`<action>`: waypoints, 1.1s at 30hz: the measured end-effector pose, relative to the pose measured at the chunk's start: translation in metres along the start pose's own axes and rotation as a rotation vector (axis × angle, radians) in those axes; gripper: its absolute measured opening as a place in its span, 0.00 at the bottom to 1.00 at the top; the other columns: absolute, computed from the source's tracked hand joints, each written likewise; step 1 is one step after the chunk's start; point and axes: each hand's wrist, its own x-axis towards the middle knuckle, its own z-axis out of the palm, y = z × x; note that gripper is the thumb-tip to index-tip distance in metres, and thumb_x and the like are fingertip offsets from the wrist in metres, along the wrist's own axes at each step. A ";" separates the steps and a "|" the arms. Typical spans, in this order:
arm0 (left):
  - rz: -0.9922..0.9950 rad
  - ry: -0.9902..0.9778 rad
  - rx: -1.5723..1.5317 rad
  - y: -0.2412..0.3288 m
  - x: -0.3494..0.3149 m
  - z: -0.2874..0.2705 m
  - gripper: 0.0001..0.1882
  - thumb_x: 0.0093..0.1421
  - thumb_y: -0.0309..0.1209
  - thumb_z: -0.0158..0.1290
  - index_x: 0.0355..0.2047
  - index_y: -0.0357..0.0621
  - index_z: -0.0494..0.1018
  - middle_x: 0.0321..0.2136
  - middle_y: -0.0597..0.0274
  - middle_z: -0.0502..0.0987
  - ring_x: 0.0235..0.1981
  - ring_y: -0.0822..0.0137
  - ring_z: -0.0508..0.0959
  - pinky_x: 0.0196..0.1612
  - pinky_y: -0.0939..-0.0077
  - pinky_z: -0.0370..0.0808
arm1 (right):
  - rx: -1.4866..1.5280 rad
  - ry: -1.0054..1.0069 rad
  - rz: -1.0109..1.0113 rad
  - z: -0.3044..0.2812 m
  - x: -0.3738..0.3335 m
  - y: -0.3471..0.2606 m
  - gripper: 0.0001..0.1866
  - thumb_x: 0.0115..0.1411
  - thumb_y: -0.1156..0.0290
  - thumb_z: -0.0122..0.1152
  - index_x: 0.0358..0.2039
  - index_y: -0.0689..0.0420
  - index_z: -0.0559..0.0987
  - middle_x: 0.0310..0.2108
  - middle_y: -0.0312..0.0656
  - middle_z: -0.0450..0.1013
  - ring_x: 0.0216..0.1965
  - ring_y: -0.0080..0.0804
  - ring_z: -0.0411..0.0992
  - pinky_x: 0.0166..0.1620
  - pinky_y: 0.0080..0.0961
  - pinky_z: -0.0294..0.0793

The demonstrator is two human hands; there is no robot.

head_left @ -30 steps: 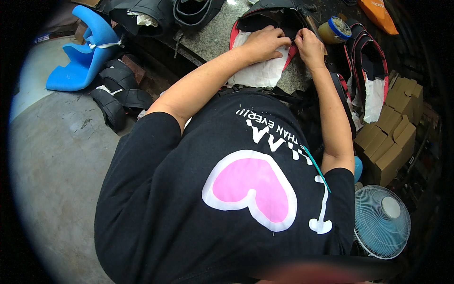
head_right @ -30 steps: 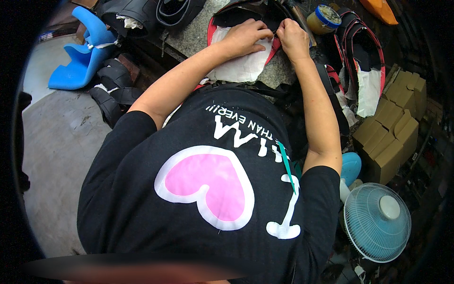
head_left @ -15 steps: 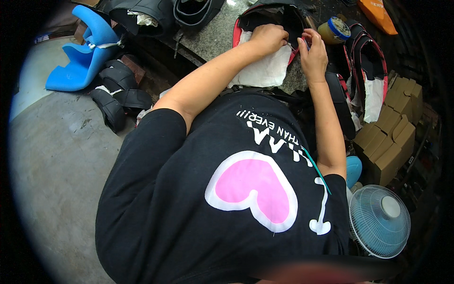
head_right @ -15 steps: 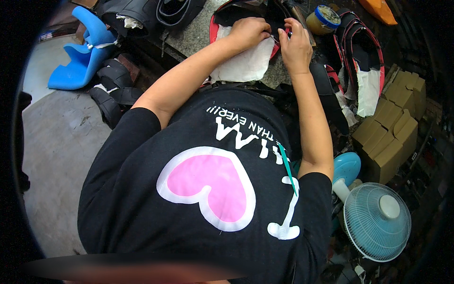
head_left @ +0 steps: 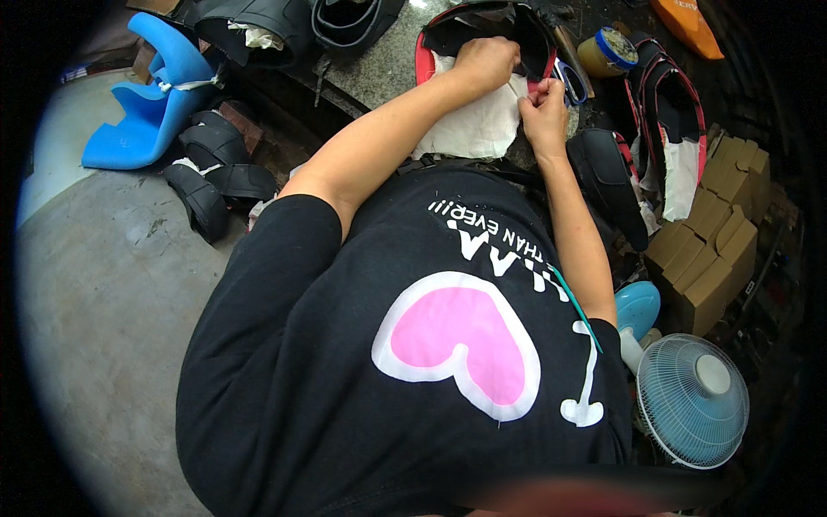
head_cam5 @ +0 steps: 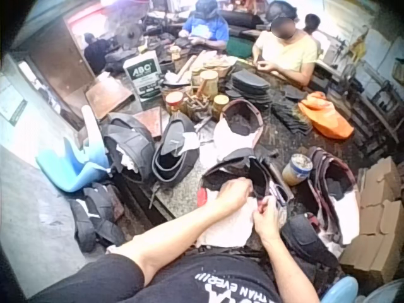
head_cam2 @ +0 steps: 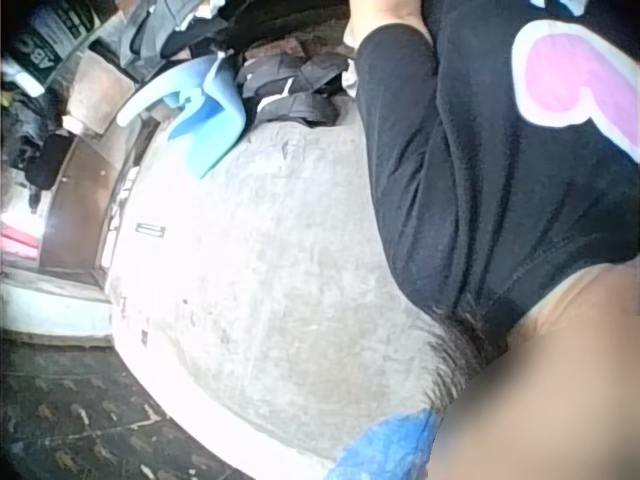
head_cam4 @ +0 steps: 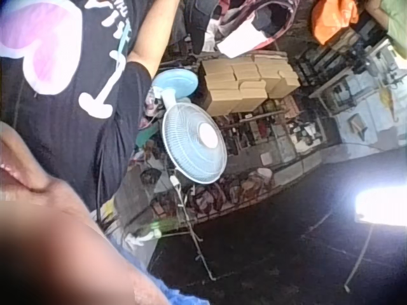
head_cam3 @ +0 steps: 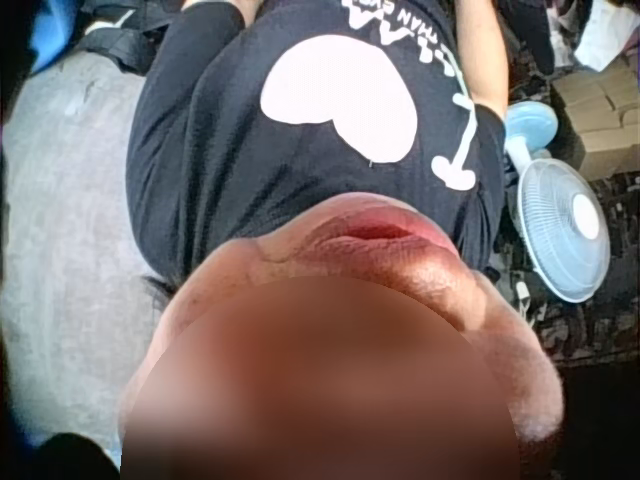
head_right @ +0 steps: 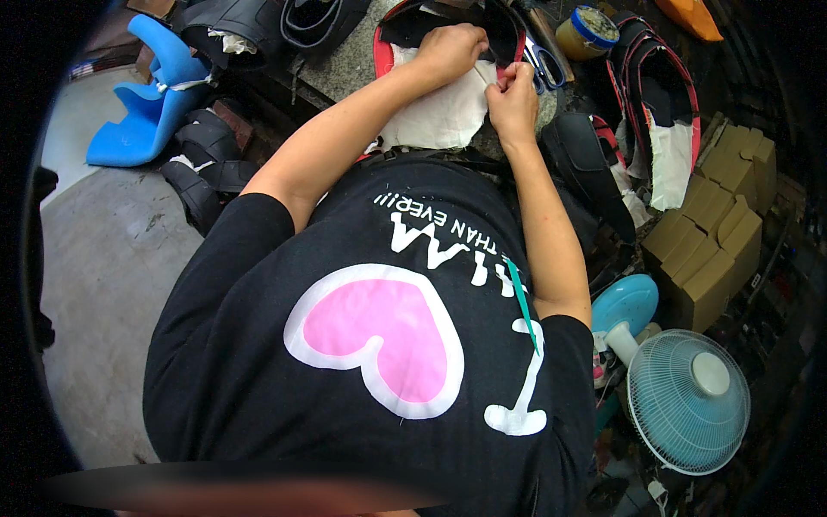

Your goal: The person inserts white padding into the interior of a red and black shoe, then uses scissors to trim the excess material flush with the shoe's opening. The person repeats this process on a second shoe, adjusting the padding and cutting it to fit.

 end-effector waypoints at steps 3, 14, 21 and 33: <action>-0.088 0.020 -0.060 0.001 0.003 0.005 0.12 0.61 0.38 0.52 0.39 0.46 0.79 0.37 0.52 0.80 0.40 0.48 0.80 0.43 0.54 0.76 | 0.048 0.000 0.008 -0.001 -0.004 0.005 0.17 0.52 0.77 0.62 0.41 0.59 0.67 0.24 0.41 0.73 0.26 0.30 0.72 0.32 0.28 0.71; -0.012 -0.044 -0.059 -0.007 0.008 0.006 0.14 0.62 0.40 0.51 0.40 0.45 0.78 0.38 0.52 0.79 0.40 0.47 0.80 0.44 0.55 0.76 | -0.178 -0.014 0.041 -0.005 0.019 -0.014 0.23 0.53 0.64 0.67 0.46 0.58 0.69 0.24 0.38 0.76 0.25 0.30 0.74 0.32 0.29 0.71; 0.011 -0.063 -0.023 -0.004 0.007 0.007 0.14 0.63 0.38 0.50 0.41 0.44 0.77 0.39 0.51 0.79 0.40 0.46 0.79 0.43 0.54 0.76 | -0.049 -0.043 0.107 -0.004 0.016 -0.009 0.23 0.51 0.72 0.68 0.45 0.59 0.68 0.24 0.37 0.75 0.25 0.25 0.73 0.32 0.25 0.72; 0.020 -0.050 -0.087 -0.005 0.004 0.011 0.12 0.61 0.37 0.51 0.38 0.43 0.77 0.36 0.51 0.79 0.39 0.46 0.79 0.42 0.55 0.75 | -0.309 -0.013 -0.203 0.008 0.005 -0.010 0.15 0.54 0.73 0.58 0.43 0.46 0.73 0.34 0.40 0.77 0.34 0.41 0.78 0.37 0.36 0.75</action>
